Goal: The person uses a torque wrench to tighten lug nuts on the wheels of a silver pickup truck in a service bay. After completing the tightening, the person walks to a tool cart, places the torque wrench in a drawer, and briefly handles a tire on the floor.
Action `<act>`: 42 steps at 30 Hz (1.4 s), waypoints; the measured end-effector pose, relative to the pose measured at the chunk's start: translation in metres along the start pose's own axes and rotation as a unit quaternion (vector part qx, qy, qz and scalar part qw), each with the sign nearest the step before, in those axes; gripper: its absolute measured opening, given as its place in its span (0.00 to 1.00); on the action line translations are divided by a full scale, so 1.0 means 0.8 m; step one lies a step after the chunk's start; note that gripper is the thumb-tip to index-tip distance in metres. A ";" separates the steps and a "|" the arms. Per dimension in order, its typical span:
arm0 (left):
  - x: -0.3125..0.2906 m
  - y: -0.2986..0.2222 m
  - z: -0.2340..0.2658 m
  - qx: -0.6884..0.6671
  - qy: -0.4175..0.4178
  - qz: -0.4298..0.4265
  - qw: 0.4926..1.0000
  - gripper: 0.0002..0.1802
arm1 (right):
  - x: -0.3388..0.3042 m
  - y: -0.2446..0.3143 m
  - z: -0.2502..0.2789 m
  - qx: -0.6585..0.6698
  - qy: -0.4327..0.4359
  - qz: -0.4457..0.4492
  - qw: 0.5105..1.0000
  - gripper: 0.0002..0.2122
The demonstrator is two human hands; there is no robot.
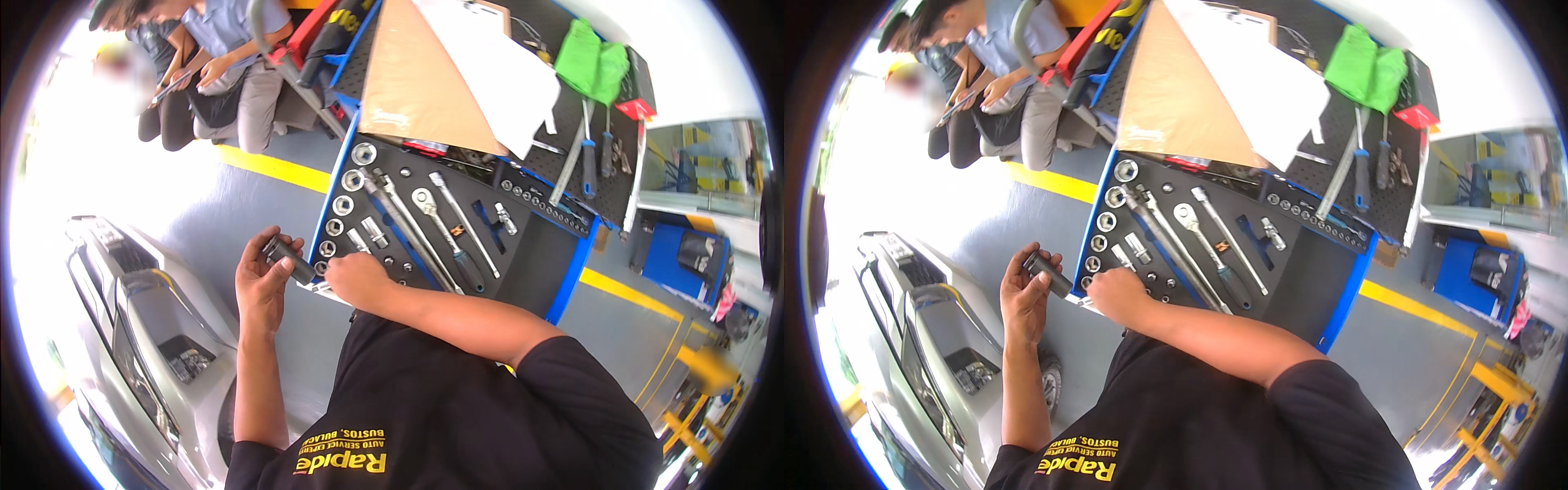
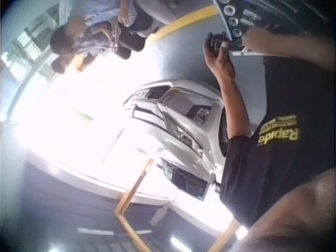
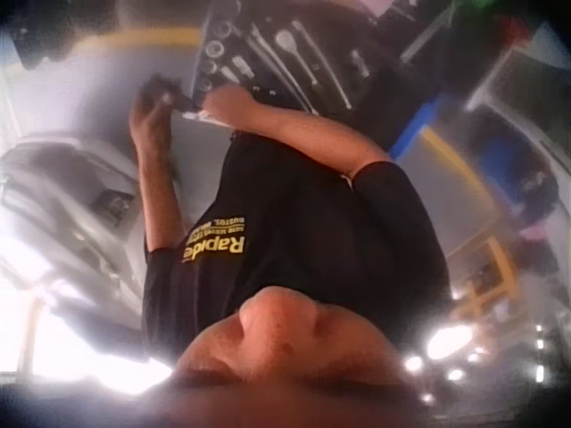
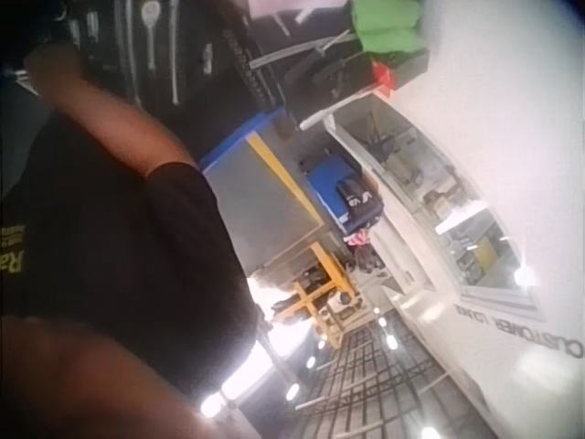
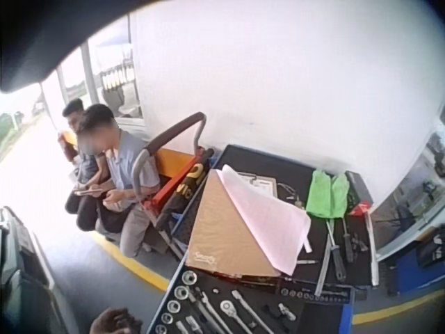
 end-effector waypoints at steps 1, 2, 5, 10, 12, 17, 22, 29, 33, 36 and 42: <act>0.001 0.000 -0.013 0.008 0.017 -0.008 1.000 0.33 | 0.006 0.001 0.003 0.008 0.021 -0.013 1.000 0.06; 0.006 0.004 -0.031 0.011 0.041 -0.016 0.999 0.31 | 0.006 -0.002 0.002 0.003 0.012 -0.021 1.000 0.06; 0.014 0.008 -0.095 0.055 0.102 -0.026 0.993 0.28 | -0.010 -0.018 0.001 0.040 0.028 -0.021 0.999 0.07; 0.034 0.060 -0.173 0.111 0.140 -0.017 0.984 0.23 | -0.151 -0.107 0.098 0.270 0.053 -0.169 0.946 0.13; 0.036 0.101 -0.221 0.141 0.156 -0.002 0.978 0.19 | -0.225 -0.162 0.136 0.303 -0.053 -0.293 0.905 0.17; 0.042 0.207 -0.311 0.293 0.214 0.025 0.932 0.22 | -0.294 -0.222 0.199 0.292 -0.224 -0.438 0.820 0.22; 0.052 0.221 -0.348 0.327 0.231 0.027 0.916 0.25 | -0.303 -0.235 0.184 0.233 -0.281 -0.414 0.834 0.23; 0.053 0.195 -0.358 0.488 0.251 -0.082 0.832 0.24 | -0.305 -0.242 0.166 0.258 -0.276 -0.450 0.810 0.20; 0.056 0.186 -0.341 0.336 0.274 -0.017 0.901 0.22 | -0.307 -0.236 0.184 0.289 -0.231 -0.476 0.798 0.17; 0.068 0.183 -0.311 0.200 0.237 0.088 0.947 0.21 | -0.304 -0.242 0.193 0.220 -0.316 -0.403 0.830 0.16; 0.074 0.167 -0.260 0.118 0.171 0.157 0.966 0.18 | -0.272 -0.237 0.195 0.190 -0.257 -0.424 0.848 0.11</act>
Point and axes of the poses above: each hand's wrist, its own x-axis towards the middle knuckle, its own z-axis out of the back of the hand, y = z × x, the point moved 7 cm from there along x, towards the middle knuckle, and after that the axes turned 5 degrees about -y, right-handed, at the moved point
